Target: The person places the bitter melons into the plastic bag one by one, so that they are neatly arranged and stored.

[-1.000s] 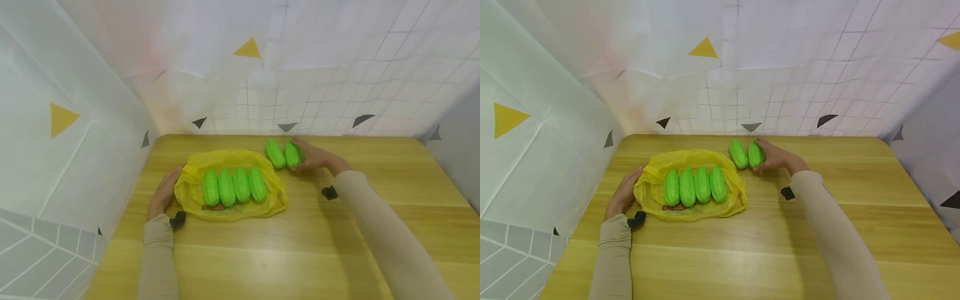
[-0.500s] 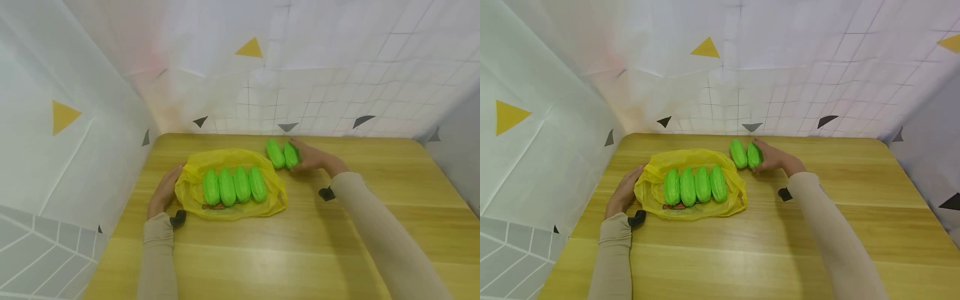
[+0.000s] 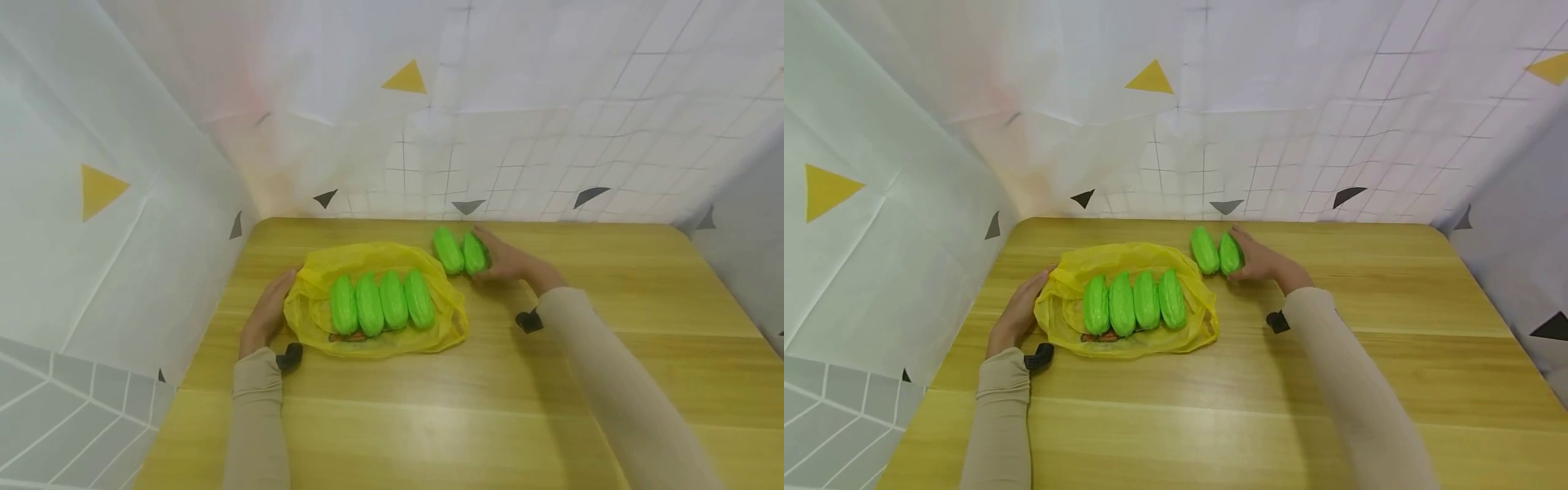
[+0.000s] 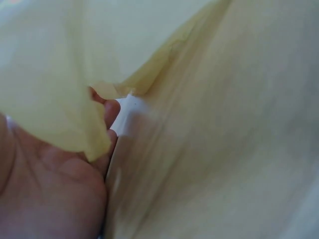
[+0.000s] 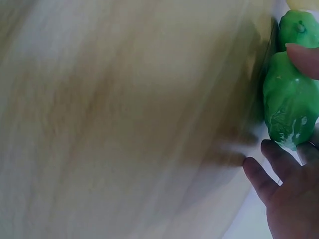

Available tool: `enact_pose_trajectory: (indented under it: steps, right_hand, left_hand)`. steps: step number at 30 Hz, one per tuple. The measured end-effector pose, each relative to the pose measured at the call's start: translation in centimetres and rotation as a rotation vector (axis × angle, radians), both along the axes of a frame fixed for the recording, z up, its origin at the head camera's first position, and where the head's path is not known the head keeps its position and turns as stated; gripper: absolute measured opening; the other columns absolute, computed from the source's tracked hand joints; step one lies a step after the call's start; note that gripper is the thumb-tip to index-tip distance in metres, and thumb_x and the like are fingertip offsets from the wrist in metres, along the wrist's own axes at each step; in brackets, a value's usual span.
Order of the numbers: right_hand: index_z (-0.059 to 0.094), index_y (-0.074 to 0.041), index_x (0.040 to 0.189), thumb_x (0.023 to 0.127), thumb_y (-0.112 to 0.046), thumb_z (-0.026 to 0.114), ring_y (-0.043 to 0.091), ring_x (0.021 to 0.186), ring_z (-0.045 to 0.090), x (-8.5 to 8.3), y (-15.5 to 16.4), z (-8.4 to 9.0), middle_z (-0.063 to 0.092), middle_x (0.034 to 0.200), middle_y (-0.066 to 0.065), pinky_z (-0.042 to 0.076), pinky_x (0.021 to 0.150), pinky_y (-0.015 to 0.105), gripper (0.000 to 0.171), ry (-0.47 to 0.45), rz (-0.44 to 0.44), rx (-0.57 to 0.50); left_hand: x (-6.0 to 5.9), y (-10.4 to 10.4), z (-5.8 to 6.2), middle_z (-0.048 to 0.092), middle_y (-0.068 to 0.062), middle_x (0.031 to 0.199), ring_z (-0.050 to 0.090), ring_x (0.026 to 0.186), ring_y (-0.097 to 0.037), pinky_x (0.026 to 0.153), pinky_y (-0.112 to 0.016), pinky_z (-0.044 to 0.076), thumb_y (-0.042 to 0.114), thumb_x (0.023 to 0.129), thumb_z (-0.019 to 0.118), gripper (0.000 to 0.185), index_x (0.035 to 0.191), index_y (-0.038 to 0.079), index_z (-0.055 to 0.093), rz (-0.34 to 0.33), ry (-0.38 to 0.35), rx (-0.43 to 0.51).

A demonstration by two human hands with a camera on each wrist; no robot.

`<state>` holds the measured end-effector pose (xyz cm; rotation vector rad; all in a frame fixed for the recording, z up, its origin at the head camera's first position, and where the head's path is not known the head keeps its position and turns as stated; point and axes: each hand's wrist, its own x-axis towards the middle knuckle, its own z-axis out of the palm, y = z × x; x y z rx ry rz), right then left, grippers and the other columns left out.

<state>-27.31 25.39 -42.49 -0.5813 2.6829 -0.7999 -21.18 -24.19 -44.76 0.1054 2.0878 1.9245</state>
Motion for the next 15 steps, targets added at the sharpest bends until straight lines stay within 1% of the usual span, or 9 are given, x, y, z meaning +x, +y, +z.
enact_pose_trajectory:
  steps: [4,9,15]
  right_hand:
    - [0.002,0.003,0.155,0.080,-0.017,0.080,0.046,0.148,0.001,0.06,0.13,-0.33,-0.007,0.162,0.025,0.006,0.121,0.060,0.110,0.008,-0.005,-0.016]
    - [0.001,0.003,0.155,0.081,-0.017,0.079,0.045,0.149,-0.001,0.21,0.20,-0.47,-0.008,0.162,0.025,0.004,0.120,0.061,0.110,-0.003,-0.008,-0.042]
    - [0.000,0.003,0.155,0.081,-0.016,0.078,0.045,0.149,-0.002,0.40,0.26,-0.35,-0.009,0.162,0.025,0.003,0.121,0.059,0.110,-0.010,-0.014,-0.030]
  left_hand:
    - [-0.01,-0.04,-0.04,0.026,-0.004,0.162,0.021,0.149,-0.022,0.124,-0.043,0.015,0.042,0.107,0.033,0.056,0.155,0.013,0.030,0.006,0.005,-0.006]
    - [0.06,0.07,-0.06,0.025,-0.004,0.162,0.019,0.149,-0.022,0.124,-0.043,0.013,0.041,0.107,0.032,0.056,0.155,0.012,0.029,0.012,0.007,-0.017]
    - [0.16,0.25,-0.03,0.027,-0.004,0.161,0.021,0.148,-0.022,0.124,-0.043,0.015,0.041,0.107,0.033,0.055,0.154,0.013,0.031,0.025,-0.007,-0.042]
